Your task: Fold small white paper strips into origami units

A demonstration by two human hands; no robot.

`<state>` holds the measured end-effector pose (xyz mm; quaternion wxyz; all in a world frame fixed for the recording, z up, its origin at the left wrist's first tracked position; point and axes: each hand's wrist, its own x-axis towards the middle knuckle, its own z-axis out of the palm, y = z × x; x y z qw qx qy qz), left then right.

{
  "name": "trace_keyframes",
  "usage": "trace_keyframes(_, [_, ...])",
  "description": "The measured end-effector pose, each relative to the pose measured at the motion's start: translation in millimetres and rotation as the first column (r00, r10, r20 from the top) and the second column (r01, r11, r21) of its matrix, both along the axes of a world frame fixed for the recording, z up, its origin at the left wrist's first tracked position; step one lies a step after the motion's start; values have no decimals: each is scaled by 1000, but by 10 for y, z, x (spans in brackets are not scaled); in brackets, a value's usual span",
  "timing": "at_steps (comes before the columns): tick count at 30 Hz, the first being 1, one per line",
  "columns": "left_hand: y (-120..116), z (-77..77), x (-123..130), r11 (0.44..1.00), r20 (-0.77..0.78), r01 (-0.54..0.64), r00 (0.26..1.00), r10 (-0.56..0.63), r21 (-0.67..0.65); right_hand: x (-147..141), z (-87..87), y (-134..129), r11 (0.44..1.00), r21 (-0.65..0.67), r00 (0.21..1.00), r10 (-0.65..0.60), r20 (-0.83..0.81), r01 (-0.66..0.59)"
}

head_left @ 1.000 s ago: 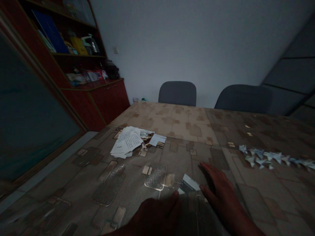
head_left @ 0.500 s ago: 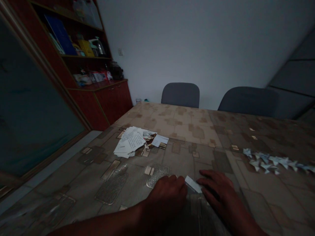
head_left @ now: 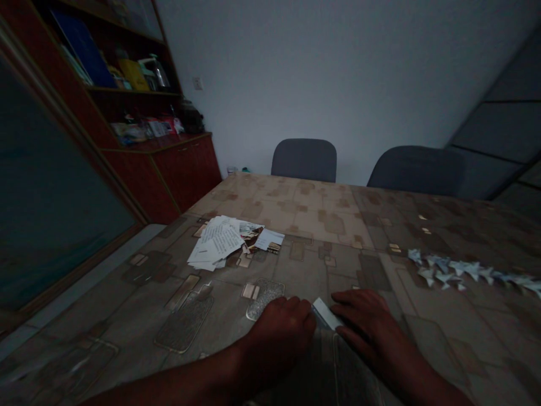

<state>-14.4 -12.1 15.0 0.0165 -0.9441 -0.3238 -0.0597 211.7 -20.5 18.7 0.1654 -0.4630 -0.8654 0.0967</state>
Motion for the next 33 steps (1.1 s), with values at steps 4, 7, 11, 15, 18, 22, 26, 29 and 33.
trace_keyframes(4, [64,-59,-15,1000,45,23,999,-24,21,-5,9,-13,999,37,999,31,-9,-30])
trace_keyframes(7, [95,-51,-15,999,140,-28,990,31,-19,-69,53,-33,998,57,998,18,-68,-14])
trace_keyframes(11, [93,40,1,976,367,-82,918,154,-203,-183,128,-62,999,5,979,-34,-201,36])
trace_keyframes(15, [69,128,30,926,515,-27,825,233,-376,-243,122,-85,997,-35,950,-73,-302,66])
trace_keyframes(18, [49,147,65,905,543,-13,796,268,-426,-266,81,-96,998,-21,941,-66,-332,62])
trace_keyframes(22, [42,159,102,863,556,-39,750,358,-504,-292,84,-97,999,-4,936,-39,-350,40])
trace_keyframes(26, [82,175,88,805,515,-80,730,449,-587,-274,157,-76,993,-90,927,-104,-360,76])
trace_keyframes(29, [130,177,32,764,474,-112,724,501,-635,-211,188,-53,984,-143,923,-153,-354,108])
trace_keyframes(33, [199,192,-79,730,443,-158,703,556,-665,-91,178,-18,972,-170,901,-216,-377,162])
